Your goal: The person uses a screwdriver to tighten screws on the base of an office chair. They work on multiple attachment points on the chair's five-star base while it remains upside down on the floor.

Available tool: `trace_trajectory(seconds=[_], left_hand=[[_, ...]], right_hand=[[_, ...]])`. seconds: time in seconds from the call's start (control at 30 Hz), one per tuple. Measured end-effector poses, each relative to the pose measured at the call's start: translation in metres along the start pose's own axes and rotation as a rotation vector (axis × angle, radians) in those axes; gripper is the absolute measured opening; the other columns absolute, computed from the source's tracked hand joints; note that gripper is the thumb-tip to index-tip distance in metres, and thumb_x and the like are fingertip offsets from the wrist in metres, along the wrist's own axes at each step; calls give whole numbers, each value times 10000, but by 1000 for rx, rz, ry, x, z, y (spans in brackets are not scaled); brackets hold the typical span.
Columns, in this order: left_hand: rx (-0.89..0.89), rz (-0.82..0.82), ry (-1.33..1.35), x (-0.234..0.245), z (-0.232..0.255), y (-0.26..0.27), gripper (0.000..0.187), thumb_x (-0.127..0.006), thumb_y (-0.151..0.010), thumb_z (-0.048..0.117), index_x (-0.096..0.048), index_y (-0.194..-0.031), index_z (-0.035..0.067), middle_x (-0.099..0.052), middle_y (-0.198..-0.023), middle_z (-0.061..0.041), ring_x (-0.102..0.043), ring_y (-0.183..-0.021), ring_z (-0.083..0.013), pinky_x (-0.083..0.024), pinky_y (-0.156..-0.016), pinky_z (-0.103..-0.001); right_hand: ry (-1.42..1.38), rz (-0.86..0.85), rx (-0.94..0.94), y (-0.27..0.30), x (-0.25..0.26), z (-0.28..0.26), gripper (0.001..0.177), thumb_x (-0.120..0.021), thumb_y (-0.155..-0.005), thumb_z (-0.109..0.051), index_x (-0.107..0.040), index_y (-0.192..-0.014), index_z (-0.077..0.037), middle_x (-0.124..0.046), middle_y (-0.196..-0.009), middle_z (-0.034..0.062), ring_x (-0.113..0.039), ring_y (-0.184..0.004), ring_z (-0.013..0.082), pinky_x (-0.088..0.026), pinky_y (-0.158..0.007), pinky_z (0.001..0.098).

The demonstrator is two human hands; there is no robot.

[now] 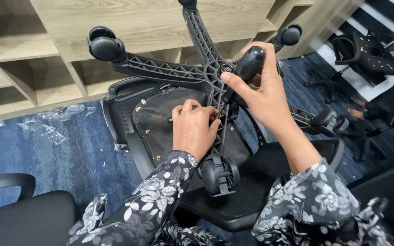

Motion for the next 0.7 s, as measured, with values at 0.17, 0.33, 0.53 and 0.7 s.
trace_trajectory(seconds=[0.17,0.33,0.53,0.7], left_hand=[[26,-16,1,-2,-2,-4,136,-796,-767,196,-796,-886,130,-748,-801,6,-609,-1017,-219,-373,-940,-462],[22,-46,-12,-4,-1,-4,106,-785,-779,191,-793,-861,123,-743,-810,-9,-625,-998,-207,-380,-948,-461],[60,-44,-44,-8,-7,-3,126,-774,-772,209,-804,-867,132,-740,-807,-20,-622,-1027,-212,-384,-962,-452],[14,-37,-57,-8,-7,-4,137,-771,-791,224,-803,-883,127,-774,-812,7,-584,-1142,-231,-365,-999,-464]], right_hand=[[-303,-231,-12,-3,11,-26,742,-670,-934,-63,-275,-1537,-240,-617,-1260,1,-624,-1107,84,-539,-958,268],[-71,-212,18,-8,20,-30,482,-664,-901,-65,-552,-1360,-160,-621,-1112,-21,-604,-965,49,-521,-858,228],[105,5,70,-15,8,-12,369,-840,-937,-170,-571,-1163,-57,-570,-880,12,-521,-732,87,-453,-644,268],[-233,-292,52,-27,15,-21,588,-679,-875,-35,-434,-1391,-175,-634,-1132,-10,-606,-970,44,-529,-827,206]])
Point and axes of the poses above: each hand's wrist, its own y-axis away from the middle knuckle, its own x-axis out of the back of the hand, z = x × y, the point moved 6 cm from there along -y, towards the middle knuckle
